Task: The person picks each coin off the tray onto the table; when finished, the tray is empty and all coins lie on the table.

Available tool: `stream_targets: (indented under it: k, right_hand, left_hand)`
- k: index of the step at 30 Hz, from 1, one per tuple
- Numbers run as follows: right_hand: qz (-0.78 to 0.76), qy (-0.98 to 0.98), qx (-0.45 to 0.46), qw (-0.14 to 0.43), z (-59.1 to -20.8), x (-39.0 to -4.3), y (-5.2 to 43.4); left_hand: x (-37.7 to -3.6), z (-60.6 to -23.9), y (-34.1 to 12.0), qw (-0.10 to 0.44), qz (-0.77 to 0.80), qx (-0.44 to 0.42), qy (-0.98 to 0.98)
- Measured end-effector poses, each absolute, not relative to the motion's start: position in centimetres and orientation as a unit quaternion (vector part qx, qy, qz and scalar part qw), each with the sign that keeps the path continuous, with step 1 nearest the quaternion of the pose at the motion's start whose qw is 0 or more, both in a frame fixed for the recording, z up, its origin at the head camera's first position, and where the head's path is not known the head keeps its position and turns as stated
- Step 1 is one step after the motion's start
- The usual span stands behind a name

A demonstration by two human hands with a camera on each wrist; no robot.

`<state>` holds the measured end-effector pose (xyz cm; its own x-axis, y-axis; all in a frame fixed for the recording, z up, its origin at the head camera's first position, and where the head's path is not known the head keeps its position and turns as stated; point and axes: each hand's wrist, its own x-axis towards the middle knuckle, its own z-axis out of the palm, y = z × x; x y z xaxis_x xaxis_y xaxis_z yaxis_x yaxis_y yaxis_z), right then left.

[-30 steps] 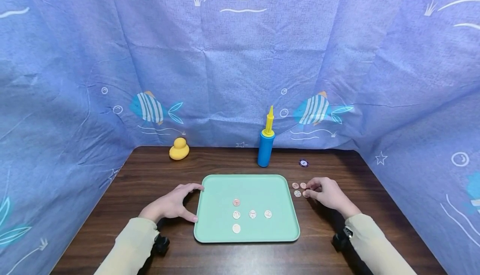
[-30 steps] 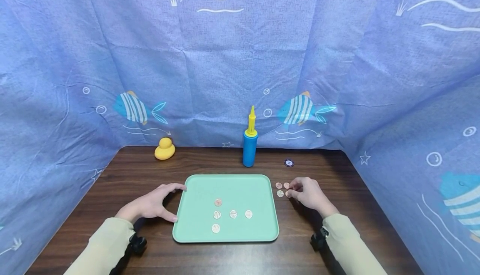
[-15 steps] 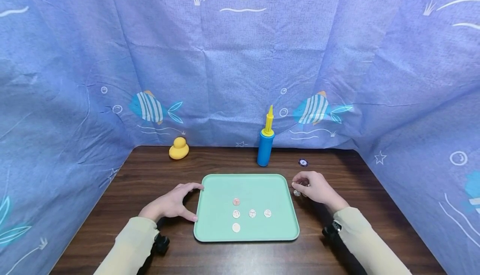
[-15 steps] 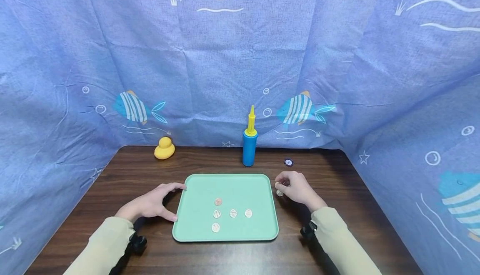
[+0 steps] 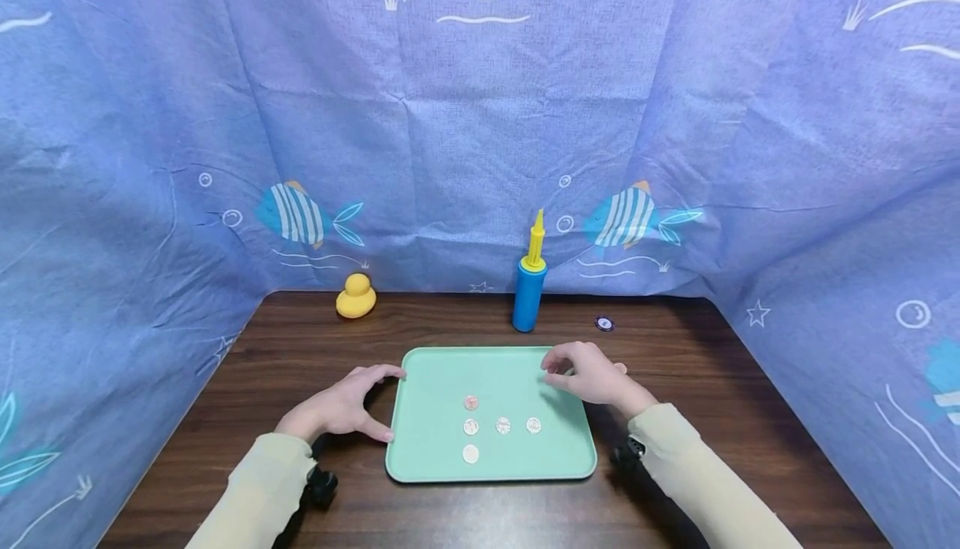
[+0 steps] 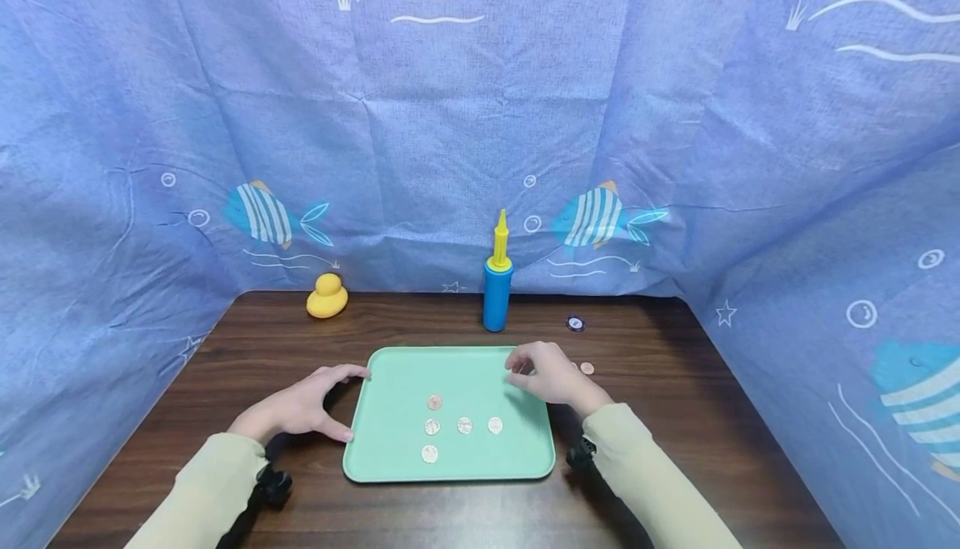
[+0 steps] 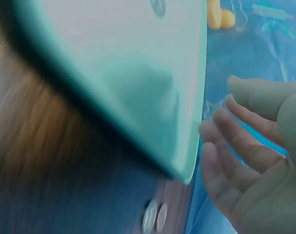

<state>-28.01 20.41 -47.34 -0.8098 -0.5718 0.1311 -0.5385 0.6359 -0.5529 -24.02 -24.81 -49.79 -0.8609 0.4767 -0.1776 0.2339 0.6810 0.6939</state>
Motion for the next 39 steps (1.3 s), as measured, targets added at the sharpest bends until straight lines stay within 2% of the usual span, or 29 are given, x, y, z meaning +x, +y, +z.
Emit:
stream_targets:
  k: [17,29,39]
  right_hand:
    - [-0.276,0.873,-0.394,0.084,-46.6,-27.5,12.8]
    - [-0.244,0.866,-0.415,0.132,-47.3,-27.4,8.8]
    - [-0.221,0.869,-0.426,0.122,-47.7,-27.3,7.6]
  left_hand:
    - [-24.0,-49.7,-24.9,0.178,0.351,0.197,0.898]
    - [-23.8,-49.6,-24.9,0.174,0.352,0.203,0.897]
    - [-23.9,-49.6,-25.0,0.178,0.352,0.2,0.897]
